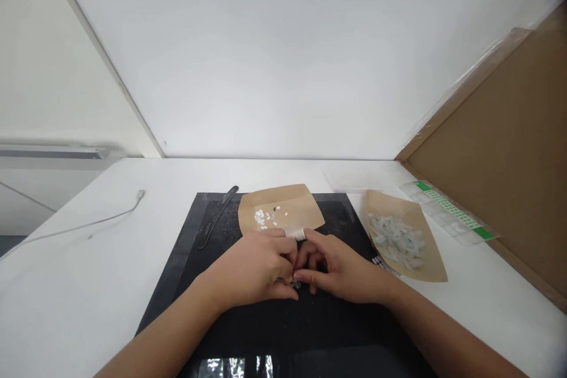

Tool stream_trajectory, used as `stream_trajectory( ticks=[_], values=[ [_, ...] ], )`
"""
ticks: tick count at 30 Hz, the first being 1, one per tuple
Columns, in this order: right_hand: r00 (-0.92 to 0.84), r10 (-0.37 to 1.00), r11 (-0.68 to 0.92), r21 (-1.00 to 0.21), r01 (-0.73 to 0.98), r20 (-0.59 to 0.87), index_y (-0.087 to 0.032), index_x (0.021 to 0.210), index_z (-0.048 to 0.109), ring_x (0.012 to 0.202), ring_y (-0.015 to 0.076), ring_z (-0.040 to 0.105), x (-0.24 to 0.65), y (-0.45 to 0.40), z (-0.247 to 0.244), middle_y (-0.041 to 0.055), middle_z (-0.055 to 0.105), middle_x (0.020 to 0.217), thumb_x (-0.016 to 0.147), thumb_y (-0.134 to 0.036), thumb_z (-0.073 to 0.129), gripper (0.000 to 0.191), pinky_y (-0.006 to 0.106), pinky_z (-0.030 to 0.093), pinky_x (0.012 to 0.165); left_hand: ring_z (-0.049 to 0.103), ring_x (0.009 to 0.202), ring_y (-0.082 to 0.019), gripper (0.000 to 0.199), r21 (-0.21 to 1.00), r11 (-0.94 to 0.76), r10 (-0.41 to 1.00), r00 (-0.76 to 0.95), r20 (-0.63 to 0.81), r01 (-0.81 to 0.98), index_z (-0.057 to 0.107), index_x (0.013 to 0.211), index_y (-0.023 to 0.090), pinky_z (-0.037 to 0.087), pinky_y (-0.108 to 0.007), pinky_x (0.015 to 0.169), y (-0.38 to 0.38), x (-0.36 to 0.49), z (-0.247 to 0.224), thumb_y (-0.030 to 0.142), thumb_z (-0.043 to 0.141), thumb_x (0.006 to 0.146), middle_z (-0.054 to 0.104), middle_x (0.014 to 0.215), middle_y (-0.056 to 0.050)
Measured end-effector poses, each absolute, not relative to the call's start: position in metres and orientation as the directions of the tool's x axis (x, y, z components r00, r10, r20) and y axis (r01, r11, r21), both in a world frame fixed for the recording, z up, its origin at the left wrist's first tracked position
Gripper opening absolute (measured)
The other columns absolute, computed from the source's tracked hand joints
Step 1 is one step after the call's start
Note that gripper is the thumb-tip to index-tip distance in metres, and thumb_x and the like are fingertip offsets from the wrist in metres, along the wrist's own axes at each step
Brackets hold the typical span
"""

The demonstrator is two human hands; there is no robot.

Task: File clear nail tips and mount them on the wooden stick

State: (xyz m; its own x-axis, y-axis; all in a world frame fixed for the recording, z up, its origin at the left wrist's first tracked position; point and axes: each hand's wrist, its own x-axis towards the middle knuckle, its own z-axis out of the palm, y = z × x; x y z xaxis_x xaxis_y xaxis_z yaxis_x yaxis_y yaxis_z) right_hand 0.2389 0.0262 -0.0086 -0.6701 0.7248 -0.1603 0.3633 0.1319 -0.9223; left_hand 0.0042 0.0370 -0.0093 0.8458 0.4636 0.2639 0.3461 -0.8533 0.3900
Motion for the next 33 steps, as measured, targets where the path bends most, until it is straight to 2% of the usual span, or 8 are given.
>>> stream_trajectory(
  ticks=[3, 7, 13, 16, 20, 24, 29, 33],
  values=[
    [-0.656, 0.725, 0.011, -0.95, 0.312, -0.207, -0.02, 0.103, 0.057, 0.065, 0.0115, 0.068, 0.2383, 0.0263, -0.0109, 0.0021, 0.073, 0.094, 0.09, -0.042, 0.076, 0.032, 0.023, 0.052, 0.058, 0.06, 0.084, -0.019, 0.027, 0.409, -0.853, 0.455, 0.846, 0.279, 0.324, 0.075, 0.076, 0.019, 0.045, -0.031, 0.072, 0.0383, 0.0039, -0.0102, 0.044, 0.081, 0.085, 0.068, 0.084, -0.001],
    [-0.677, 0.694, -0.102, -0.964, 0.244, -0.244, -0.018, 0.105, 0.061, 0.064, 0.0099, 0.065, 0.2388, 0.0281, -0.0154, 0.0026, 0.073, 0.095, 0.082, -0.038, 0.084, 0.038, 0.021, 0.053, 0.057, 0.06, 0.081, -0.017, 0.029, 0.494, -0.818, 0.474, 0.832, 0.287, 0.296, 0.077, 0.076, 0.02, 0.045, -0.029, 0.069, 0.0386, 0.0043, -0.0096, 0.047, 0.085, 0.08, 0.067, 0.083, -0.001],
    [-0.619, 0.716, -0.228, -0.947, 0.227, -0.321, -0.017, 0.097, 0.065, 0.064, 0.0117, 0.066, 0.2345, 0.0264, -0.0184, 0.0018, 0.073, 0.086, 0.074, -0.041, 0.09, 0.042, 0.023, 0.054, 0.058, 0.063, 0.084, -0.017, 0.015, 0.549, -0.779, 0.506, 0.821, 0.263, 0.304, 0.08, 0.08, 0.023, 0.049, -0.029, 0.078, 0.0383, 0.0037, -0.0076, 0.036, 0.085, 0.083, 0.071, 0.084, -0.001],
    [-0.598, 0.751, -0.124, -0.949, 0.288, -0.28, -0.017, 0.098, 0.066, 0.069, 0.0126, 0.067, 0.2343, 0.0245, -0.0146, 0.002, 0.074, 0.087, 0.076, -0.036, 0.089, 0.037, 0.024, 0.053, 0.062, 0.063, 0.085, -0.018, 0.017, 0.547, -0.781, 0.503, 0.823, 0.265, 0.302, 0.081, 0.085, 0.024, 0.05, -0.03, 0.079, 0.0386, 0.0025, -0.0068, 0.04, 0.086, 0.082, 0.072, 0.085, -0.001],
    [-0.646, 0.744, 0.035, -0.956, 0.292, -0.17, -0.019, 0.107, 0.066, 0.086, 0.0162, 0.07, 0.2378, 0.0262, -0.0111, 0.003, 0.074, 0.101, 0.077, -0.028, 0.088, 0.038, 0.026, 0.054, 0.072, 0.064, 0.083, -0.018, 0.026, 0.539, -0.794, 0.498, 0.81, 0.311, 0.281, 0.08, 0.088, 0.021, 0.05, -0.03, 0.075, 0.0398, 0.0006, -0.0046, 0.046, 0.084, 0.083, 0.072, 0.087, -0.003],
    [-0.68, 0.724, 0.118, -0.95, 0.288, -0.116, -0.021, 0.108, 0.067, 0.08, 0.0131, 0.065, 0.241, 0.0297, -0.0138, 0.001, 0.072, 0.101, 0.073, -0.034, 0.092, 0.044, 0.024, 0.049, 0.067, 0.064, 0.081, -0.016, 0.023, 0.49, -0.823, 0.499, 0.779, 0.381, 0.288, 0.077, 0.087, 0.02, 0.049, -0.031, 0.079, 0.0422, -0.0019, -0.0024, 0.042, 0.073, 0.094, 0.07, 0.084, -0.002],
    [-0.685, 0.725, 0.22, -0.918, 0.33, -0.073, -0.022, 0.111, 0.065, 0.073, 0.0114, 0.058, 0.2422, 0.0302, -0.0158, -0.0002, 0.071, 0.098, 0.073, -0.039, 0.093, 0.05, 0.022, 0.042, 0.058, 0.059, 0.07, -0.015, 0.036, 0.349, -0.862, 0.5, 0.728, 0.469, 0.368, 0.069, 0.072, 0.017, 0.047, -0.03, 0.071, 0.0443, -0.0035, -0.0012, 0.034, 0.059, 0.102, 0.063, 0.071, -0.001],
    [-0.699, 0.715, 0.313, -0.888, 0.338, -0.014, -0.023, 0.113, 0.067, 0.078, 0.0125, 0.06, 0.2425, 0.0301, -0.0128, 0.0005, 0.073, 0.103, 0.075, -0.039, 0.091, 0.048, 0.024, 0.045, 0.063, 0.055, 0.069, -0.016, 0.038, 0.205, -0.868, 0.485, 0.682, 0.547, 0.453, 0.064, 0.067, 0.016, 0.044, -0.03, 0.064, 0.0461, -0.0051, -0.0006, 0.029, 0.056, 0.103, 0.061, 0.07, -0.002]
  ],
)
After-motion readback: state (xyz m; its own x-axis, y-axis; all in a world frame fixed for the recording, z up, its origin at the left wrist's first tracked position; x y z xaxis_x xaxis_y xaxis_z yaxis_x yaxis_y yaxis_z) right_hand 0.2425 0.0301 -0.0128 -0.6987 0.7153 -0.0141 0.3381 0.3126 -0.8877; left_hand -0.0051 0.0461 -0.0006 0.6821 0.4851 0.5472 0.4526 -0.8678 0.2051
